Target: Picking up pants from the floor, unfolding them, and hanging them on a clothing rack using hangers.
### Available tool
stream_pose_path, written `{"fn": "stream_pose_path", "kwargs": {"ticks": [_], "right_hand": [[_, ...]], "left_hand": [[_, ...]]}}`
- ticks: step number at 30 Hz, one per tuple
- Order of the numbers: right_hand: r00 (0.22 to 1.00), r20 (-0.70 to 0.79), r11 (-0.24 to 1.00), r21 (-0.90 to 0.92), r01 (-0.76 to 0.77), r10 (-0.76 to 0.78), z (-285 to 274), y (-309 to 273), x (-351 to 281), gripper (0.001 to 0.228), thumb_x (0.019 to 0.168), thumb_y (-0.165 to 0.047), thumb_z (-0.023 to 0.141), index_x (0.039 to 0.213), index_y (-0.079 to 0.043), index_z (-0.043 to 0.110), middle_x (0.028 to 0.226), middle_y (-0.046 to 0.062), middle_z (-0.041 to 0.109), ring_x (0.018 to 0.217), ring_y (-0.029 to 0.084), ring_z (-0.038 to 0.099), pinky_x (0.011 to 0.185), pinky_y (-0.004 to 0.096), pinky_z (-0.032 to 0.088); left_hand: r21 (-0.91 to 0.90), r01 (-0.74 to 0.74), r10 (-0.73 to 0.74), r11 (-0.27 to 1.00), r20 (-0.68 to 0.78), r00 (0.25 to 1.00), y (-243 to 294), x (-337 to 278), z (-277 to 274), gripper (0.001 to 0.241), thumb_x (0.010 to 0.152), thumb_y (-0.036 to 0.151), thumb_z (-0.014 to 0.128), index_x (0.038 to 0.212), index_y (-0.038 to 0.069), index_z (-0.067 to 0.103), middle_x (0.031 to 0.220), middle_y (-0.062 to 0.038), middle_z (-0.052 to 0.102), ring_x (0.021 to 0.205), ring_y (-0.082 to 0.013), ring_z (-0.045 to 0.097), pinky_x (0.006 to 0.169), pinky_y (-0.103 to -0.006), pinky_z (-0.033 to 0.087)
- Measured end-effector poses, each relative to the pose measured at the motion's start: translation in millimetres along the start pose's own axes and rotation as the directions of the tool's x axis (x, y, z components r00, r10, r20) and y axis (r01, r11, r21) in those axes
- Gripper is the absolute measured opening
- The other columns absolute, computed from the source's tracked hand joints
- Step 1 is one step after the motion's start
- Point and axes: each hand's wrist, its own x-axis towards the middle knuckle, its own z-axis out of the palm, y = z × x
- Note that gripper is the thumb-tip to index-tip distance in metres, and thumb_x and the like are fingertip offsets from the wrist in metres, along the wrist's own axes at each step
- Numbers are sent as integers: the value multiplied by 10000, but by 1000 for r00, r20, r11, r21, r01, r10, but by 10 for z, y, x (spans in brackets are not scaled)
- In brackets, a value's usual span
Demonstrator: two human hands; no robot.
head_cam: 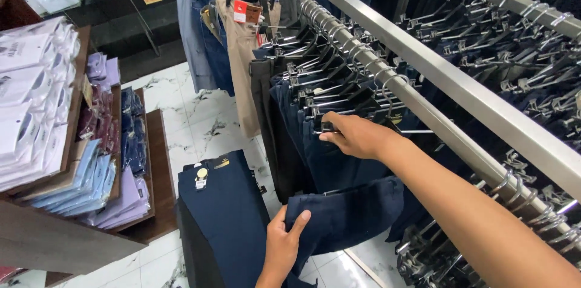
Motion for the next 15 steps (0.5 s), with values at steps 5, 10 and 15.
{"fn": "stream_pose_path", "kwargs": {"ticks": [5, 10, 15], "right_hand": [[999, -15, 999, -46, 28, -28, 8, -23, -56, 510, 1029, -418, 501, 1457, -152, 425, 1204, 136, 681, 993, 337, 680, 791, 462, 518], [989, 11, 975, -165, 149, -149, 198, -195, -133, 470, 1018, -440, 531, 1418, -214, 434, 1159, 135, 665, 875, 382, 680, 704, 489, 515], [956, 130, 964, 29, 263, -265, 377, -782, -315, 449, 1005, -424, 557, 1354, -143, 534, 720, 60, 629, 608, 233, 566, 615, 376, 437]], "left_hand": [[38, 37, -35, 999, -39, 999, -58, -51, -110, 476, 830, 468, 690, 1116, 99, 783, 993, -66, 792, 988, -192, 763, 927, -281, 635], [-18, 5, -6, 1000, -62, 998, -137, -132, -262, 432, 835, 419, 717, 1068, 65, 798, 957, -77, 792, 944, -194, 750, 883, -289, 626], [-79, -14, 9, 997, -70, 997, -138, -319, -557, 348, 860, 380, 739, 968, 50, 764, 881, -52, 718, 879, -178, 693, 820, -311, 559]]}}
